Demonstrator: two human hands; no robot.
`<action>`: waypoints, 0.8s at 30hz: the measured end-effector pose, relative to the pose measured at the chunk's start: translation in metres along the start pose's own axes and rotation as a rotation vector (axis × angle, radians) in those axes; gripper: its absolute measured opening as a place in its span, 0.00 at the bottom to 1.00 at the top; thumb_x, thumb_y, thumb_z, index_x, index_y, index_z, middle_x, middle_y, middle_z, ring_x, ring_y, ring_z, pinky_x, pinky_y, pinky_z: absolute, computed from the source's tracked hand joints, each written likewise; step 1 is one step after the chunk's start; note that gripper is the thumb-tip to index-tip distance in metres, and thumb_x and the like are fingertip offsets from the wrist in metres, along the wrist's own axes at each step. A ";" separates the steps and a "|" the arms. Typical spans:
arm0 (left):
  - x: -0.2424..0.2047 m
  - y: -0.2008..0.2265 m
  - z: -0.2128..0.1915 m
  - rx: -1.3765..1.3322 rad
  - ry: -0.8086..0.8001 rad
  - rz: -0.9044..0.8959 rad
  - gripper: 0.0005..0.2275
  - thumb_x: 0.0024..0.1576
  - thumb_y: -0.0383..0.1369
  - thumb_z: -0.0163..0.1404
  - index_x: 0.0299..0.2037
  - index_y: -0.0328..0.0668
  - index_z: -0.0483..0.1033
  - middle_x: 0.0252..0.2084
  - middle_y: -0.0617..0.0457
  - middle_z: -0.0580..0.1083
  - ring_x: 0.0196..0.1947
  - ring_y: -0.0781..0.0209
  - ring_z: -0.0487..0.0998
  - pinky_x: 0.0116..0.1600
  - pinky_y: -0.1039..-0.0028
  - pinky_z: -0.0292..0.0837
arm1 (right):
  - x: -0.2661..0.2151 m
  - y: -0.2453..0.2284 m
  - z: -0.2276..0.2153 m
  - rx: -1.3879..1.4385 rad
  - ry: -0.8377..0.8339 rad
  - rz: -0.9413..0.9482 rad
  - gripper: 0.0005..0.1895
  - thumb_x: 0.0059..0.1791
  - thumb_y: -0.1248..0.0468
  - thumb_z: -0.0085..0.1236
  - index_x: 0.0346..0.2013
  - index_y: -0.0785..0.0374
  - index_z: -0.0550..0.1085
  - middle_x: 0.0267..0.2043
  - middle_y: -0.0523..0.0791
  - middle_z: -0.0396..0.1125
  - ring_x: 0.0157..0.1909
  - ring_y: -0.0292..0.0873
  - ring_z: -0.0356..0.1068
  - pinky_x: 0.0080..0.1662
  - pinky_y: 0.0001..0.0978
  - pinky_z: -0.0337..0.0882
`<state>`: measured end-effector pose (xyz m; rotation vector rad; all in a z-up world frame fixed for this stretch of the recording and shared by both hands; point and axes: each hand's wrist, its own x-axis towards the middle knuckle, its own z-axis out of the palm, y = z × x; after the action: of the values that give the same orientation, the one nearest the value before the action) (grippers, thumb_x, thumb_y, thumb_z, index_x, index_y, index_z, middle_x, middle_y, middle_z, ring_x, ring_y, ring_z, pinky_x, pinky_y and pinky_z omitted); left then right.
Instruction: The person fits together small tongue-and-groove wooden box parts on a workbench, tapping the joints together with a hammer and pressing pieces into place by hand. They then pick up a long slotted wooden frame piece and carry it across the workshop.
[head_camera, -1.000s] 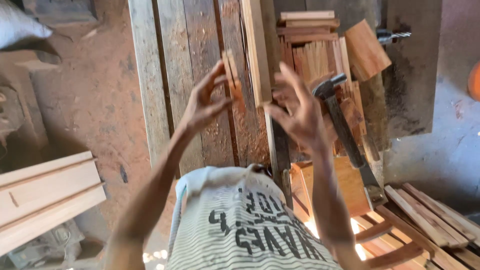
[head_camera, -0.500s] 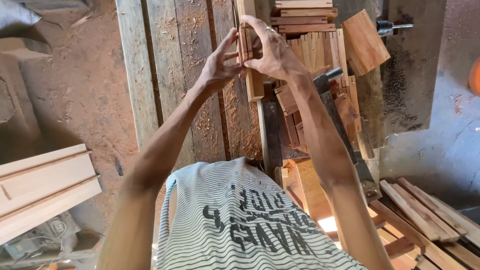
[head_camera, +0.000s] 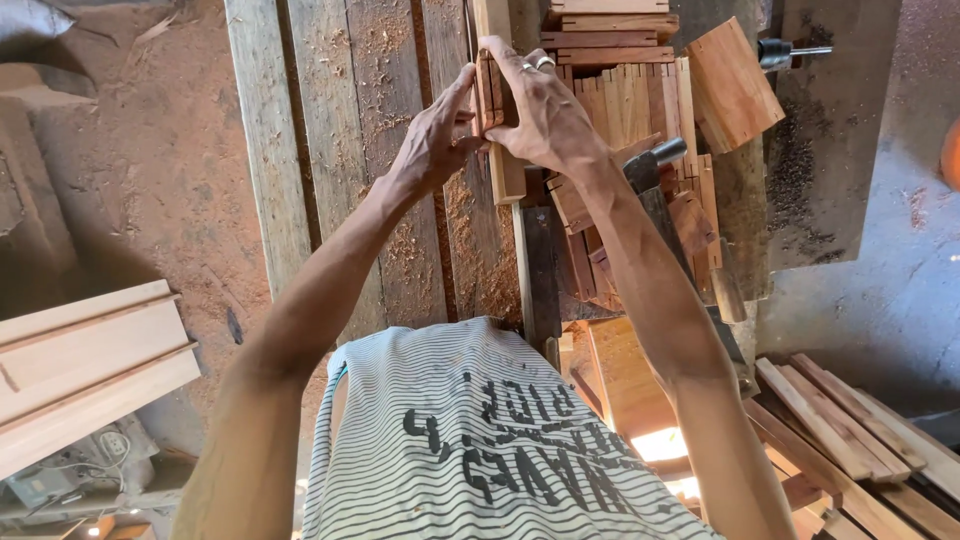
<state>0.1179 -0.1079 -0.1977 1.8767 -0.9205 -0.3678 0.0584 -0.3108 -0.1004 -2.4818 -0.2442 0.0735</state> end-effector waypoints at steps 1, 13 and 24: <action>0.003 -0.002 -0.002 0.000 0.000 0.002 0.41 0.59 0.33 0.62 0.77 0.42 0.45 0.77 0.36 0.56 0.51 0.47 0.83 0.57 0.54 0.80 | 0.003 0.000 0.000 -0.001 0.001 0.000 0.57 0.44 0.62 0.78 0.76 0.64 0.47 0.65 0.66 0.63 0.61 0.64 0.68 0.66 0.52 0.67; 0.011 -0.008 -0.007 0.334 0.032 0.081 0.44 0.55 0.41 0.66 0.76 0.36 0.48 0.70 0.37 0.67 0.65 0.44 0.70 0.65 0.47 0.64 | 0.010 0.007 -0.001 -0.017 0.039 -0.068 0.55 0.42 0.63 0.78 0.73 0.67 0.50 0.63 0.64 0.65 0.60 0.62 0.70 0.65 0.52 0.68; 0.025 -0.013 -0.013 0.353 -0.034 0.005 0.49 0.56 0.56 0.61 0.76 0.34 0.44 0.69 0.37 0.66 0.65 0.43 0.70 0.67 0.41 0.60 | 0.020 0.016 0.001 0.008 0.031 -0.041 0.55 0.45 0.65 0.74 0.75 0.70 0.46 0.55 0.63 0.68 0.51 0.60 0.73 0.62 0.49 0.72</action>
<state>0.1481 -0.1152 -0.1993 2.1927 -1.0662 -0.2457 0.0809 -0.3187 -0.1107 -2.4673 -0.2811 0.0191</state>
